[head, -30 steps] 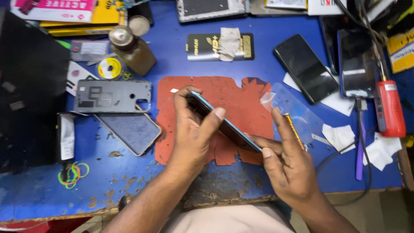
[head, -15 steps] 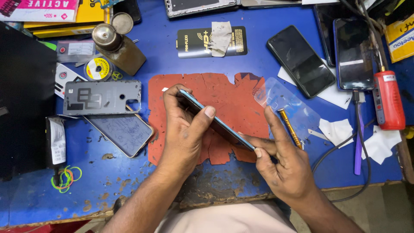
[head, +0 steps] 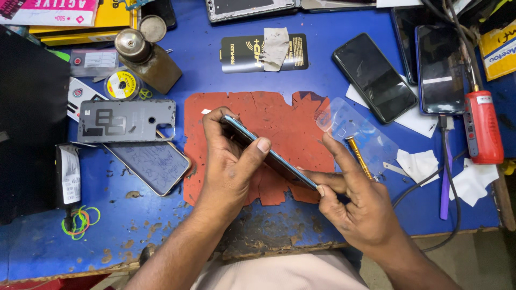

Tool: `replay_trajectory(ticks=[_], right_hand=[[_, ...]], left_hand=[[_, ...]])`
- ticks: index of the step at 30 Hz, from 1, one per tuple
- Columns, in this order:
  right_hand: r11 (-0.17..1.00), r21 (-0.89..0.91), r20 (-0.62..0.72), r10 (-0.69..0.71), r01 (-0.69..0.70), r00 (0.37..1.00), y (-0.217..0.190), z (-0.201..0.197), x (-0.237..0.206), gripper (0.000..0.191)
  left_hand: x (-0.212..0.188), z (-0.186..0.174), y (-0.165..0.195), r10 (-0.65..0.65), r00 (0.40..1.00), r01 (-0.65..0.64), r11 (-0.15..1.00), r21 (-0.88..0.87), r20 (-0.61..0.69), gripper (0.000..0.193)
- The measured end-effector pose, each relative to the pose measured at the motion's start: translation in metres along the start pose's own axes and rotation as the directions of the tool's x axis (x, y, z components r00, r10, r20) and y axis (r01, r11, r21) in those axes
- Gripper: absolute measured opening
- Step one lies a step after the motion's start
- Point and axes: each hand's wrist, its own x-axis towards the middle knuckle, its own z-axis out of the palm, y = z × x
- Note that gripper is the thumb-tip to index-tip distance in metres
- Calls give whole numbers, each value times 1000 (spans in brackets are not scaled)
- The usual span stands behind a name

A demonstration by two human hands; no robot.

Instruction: The person uses a screwdriver to loosen screws on the back of a disassembled smartphone. They then use a small brush to clean the camera module area and wipe the interior with a tissue. The person briefly handles a second phone before returning to the first device.

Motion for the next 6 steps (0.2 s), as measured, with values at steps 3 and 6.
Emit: replay_trajectory(ticks=[3,6], right_hand=[[997,-46,2,63,-63,998,-4,-1,0,74],[969,-101,18,226,-223,974,-7,-1,-1,78]], left_hand=[[-2,0,0,-9,1000,9,1000,-27,3,56],[-5,0,0,11,1000,-11,1000,-12,-4,58]])
